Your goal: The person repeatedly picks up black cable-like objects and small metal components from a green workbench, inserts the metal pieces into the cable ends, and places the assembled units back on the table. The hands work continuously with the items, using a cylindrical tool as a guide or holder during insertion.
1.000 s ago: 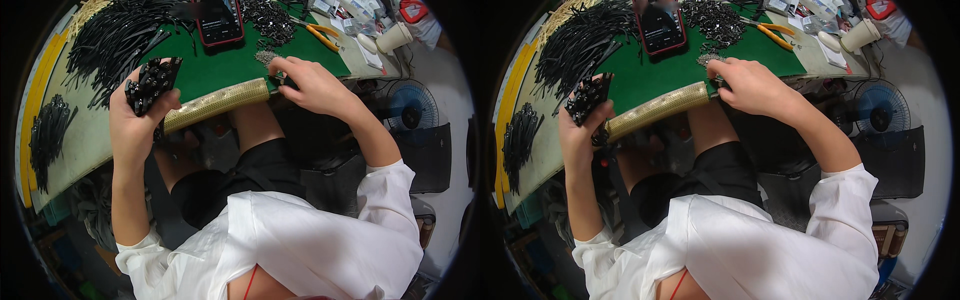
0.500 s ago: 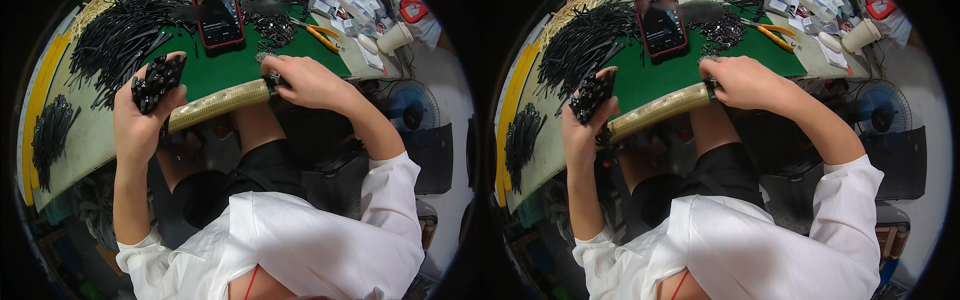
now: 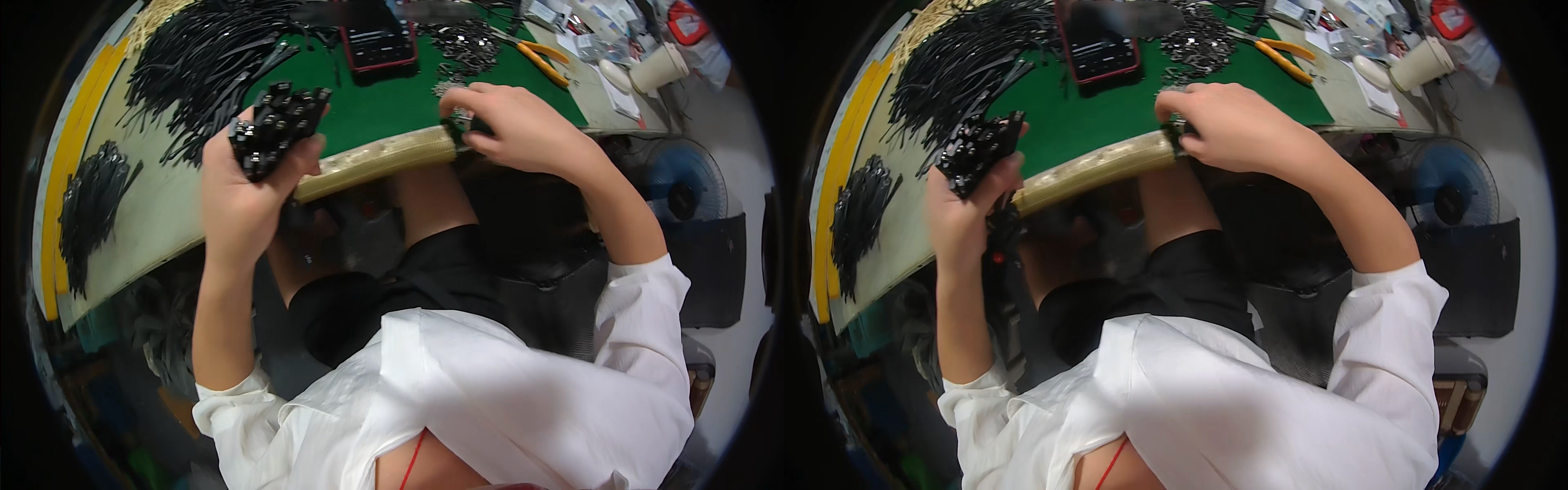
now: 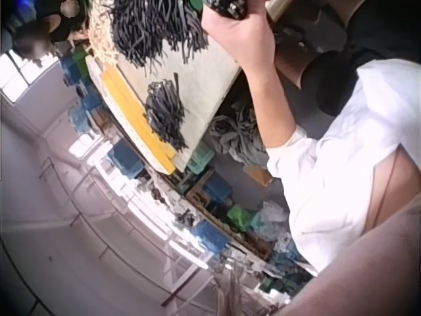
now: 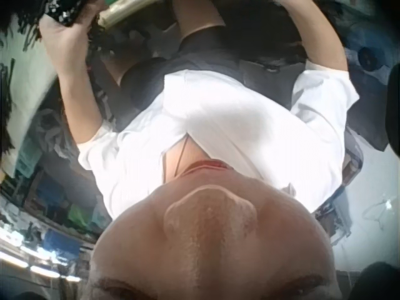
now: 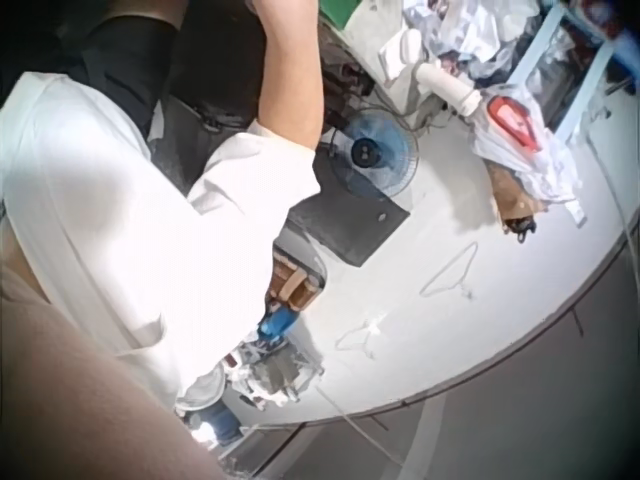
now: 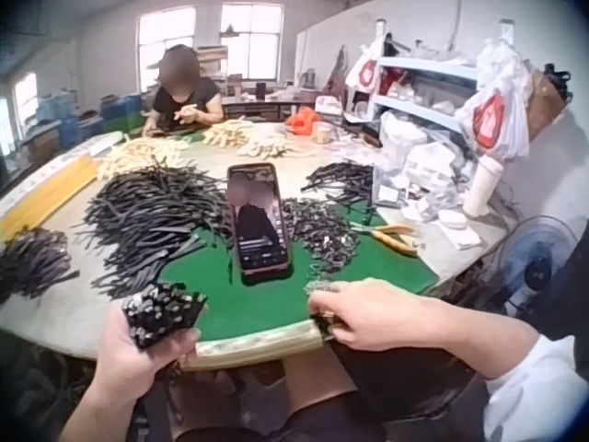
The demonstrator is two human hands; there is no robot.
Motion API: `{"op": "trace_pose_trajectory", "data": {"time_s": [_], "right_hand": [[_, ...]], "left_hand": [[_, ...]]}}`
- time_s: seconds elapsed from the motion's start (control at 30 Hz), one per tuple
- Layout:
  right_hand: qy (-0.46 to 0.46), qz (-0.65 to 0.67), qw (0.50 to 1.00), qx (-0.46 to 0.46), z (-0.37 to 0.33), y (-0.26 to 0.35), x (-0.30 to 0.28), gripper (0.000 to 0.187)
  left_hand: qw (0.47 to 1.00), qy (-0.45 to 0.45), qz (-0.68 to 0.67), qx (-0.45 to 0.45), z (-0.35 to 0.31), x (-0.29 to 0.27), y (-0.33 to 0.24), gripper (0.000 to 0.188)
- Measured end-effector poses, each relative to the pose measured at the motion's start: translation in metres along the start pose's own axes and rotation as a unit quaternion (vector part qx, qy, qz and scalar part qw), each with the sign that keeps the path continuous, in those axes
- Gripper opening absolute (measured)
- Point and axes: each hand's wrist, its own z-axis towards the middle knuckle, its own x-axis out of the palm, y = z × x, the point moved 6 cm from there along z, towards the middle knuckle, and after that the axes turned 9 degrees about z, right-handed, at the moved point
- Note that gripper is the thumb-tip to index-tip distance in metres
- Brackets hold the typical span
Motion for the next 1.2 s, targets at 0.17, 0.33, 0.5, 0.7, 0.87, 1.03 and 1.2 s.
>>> {"op": "trace_pose_trajectory", "data": {"time_s": [0.17,0.33,0.5,0.7,0.87,1.03,1.2], "right_hand": [[0.010,0.555,0.829,0.076,0.005,0.064,-0.005,0.036],[-0.008,0.735,0.677,0.037,0.012,0.102,0.007,0.034],[-0.007,0.754,0.655,0.042,0.012,0.104,0.010,0.036],[0.011,0.793,0.606,0.065,0.009,0.112,0.012,0.030],[-0.073,0.714,0.696,0.038,0.007,0.107,0.020,0.028],[-0.290,0.356,0.887,-0.053,0.008,0.110,0.019,0.037],[-0.253,0.266,0.929,-0.044,0.017,0.116,0.021,0.055]], "left_hand": [[0.986,-0.080,0.122,0.077,-0.012,-0.002,-0.013,0.029],[0.923,-0.132,0.253,0.257,-0.020,0.005,-0.037,0.032],[0.914,-0.141,0.264,0.275,-0.022,0.006,-0.038,0.029],[0.873,-0.158,0.313,0.338,-0.030,0.007,-0.046,0.041],[0.873,-0.134,0.312,0.350,-0.029,0.008,-0.040,0.047],[0.881,-0.109,0.360,0.286,-0.026,0.009,-0.028,0.047],[0.905,-0.119,0.357,0.196,-0.017,-0.003,-0.017,0.039]]}}
